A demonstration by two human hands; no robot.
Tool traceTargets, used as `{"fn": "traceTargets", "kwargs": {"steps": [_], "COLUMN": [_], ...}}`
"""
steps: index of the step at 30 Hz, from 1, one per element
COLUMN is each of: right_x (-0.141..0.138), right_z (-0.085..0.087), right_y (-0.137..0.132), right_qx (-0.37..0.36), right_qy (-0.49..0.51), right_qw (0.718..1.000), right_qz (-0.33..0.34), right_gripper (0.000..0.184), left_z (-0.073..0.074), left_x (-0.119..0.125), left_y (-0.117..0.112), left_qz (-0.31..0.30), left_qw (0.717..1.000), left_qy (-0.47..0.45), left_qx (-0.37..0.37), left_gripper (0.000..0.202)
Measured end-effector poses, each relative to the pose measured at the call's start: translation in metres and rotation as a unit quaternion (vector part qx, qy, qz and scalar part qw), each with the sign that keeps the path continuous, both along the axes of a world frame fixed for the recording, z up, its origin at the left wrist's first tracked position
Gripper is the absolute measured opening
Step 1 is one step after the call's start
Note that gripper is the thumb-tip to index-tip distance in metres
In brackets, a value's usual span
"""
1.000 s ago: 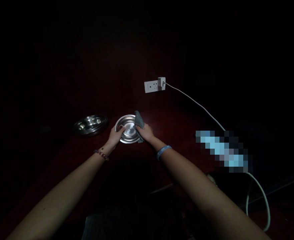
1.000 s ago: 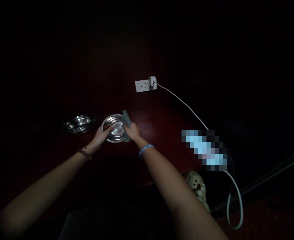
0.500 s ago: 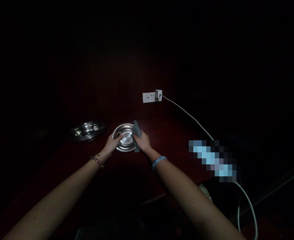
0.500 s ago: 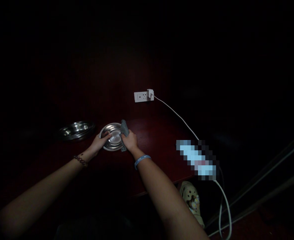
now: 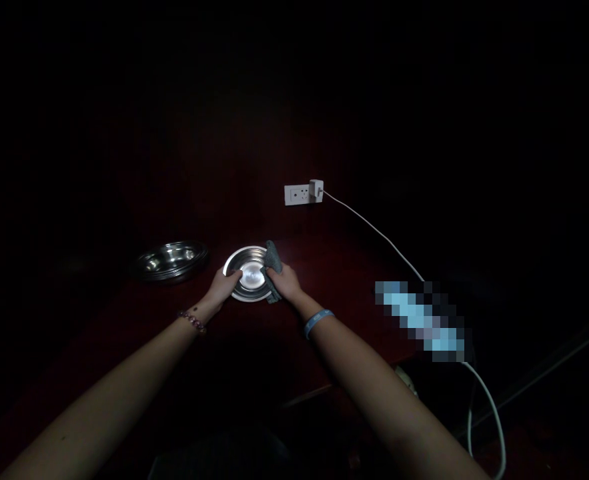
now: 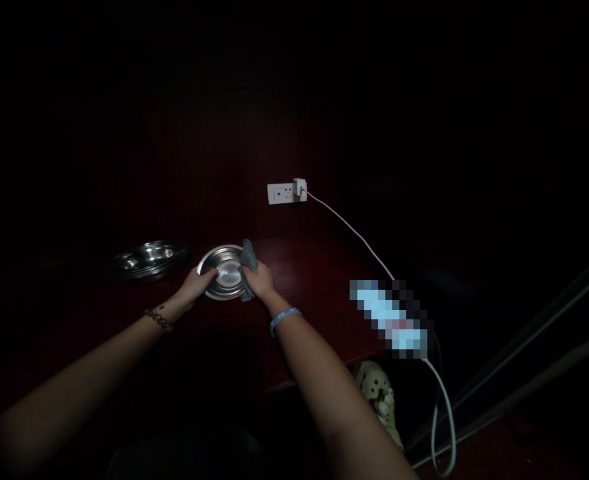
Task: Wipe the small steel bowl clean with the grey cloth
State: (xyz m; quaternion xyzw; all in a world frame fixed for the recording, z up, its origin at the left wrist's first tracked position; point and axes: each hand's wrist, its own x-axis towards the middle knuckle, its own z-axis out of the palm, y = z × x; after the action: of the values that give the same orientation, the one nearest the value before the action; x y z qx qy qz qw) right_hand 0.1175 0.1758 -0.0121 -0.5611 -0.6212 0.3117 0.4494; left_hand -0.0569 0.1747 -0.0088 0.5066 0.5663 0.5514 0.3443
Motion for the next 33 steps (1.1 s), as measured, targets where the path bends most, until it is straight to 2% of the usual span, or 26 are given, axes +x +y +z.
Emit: {"fn": "traceTargets", "kwargs": {"steps": [6, 11, 16, 25, 33], "right_x": [0.006, 0.006, 0.007, 0.006, 0.007], "right_z": [-0.009, -0.014, -0.015, -0.012, -0.010], "right_y": [0.009, 0.014, 0.016, 0.005, 0.002], "right_qx": [-0.004, -0.008, -0.012, 0.024, 0.045], "right_qy": [0.060, 0.081, 0.106, 0.030, 0.034], "right_qw": [0.996, 0.994, 0.989, 0.998, 0.997], "right_qz": [0.066, 0.072, 0.103, 0.055, 0.057], "right_gripper": [0.014, 0.014, 0.016, 0.019, 0.019], "left_z": [-0.004, -0.007, -0.003, 0.003, 0.005], "left_x": [0.000, -0.002, 0.000, 0.001, 0.004], "left_y": [0.002, 0.004, -0.001, -0.007, -0.006], "left_qz": [-0.012, -0.017, -0.016, -0.022, -0.032], "left_qw": [1.000, 0.999, 0.999, 1.000, 0.999], "left_qy": [-0.013, -0.015, -0.017, -0.018, -0.039], "left_qx": [0.022, 0.029, 0.023, 0.002, 0.012], "left_gripper": [0.027, 0.028, 0.026, 0.026, 0.031]}}
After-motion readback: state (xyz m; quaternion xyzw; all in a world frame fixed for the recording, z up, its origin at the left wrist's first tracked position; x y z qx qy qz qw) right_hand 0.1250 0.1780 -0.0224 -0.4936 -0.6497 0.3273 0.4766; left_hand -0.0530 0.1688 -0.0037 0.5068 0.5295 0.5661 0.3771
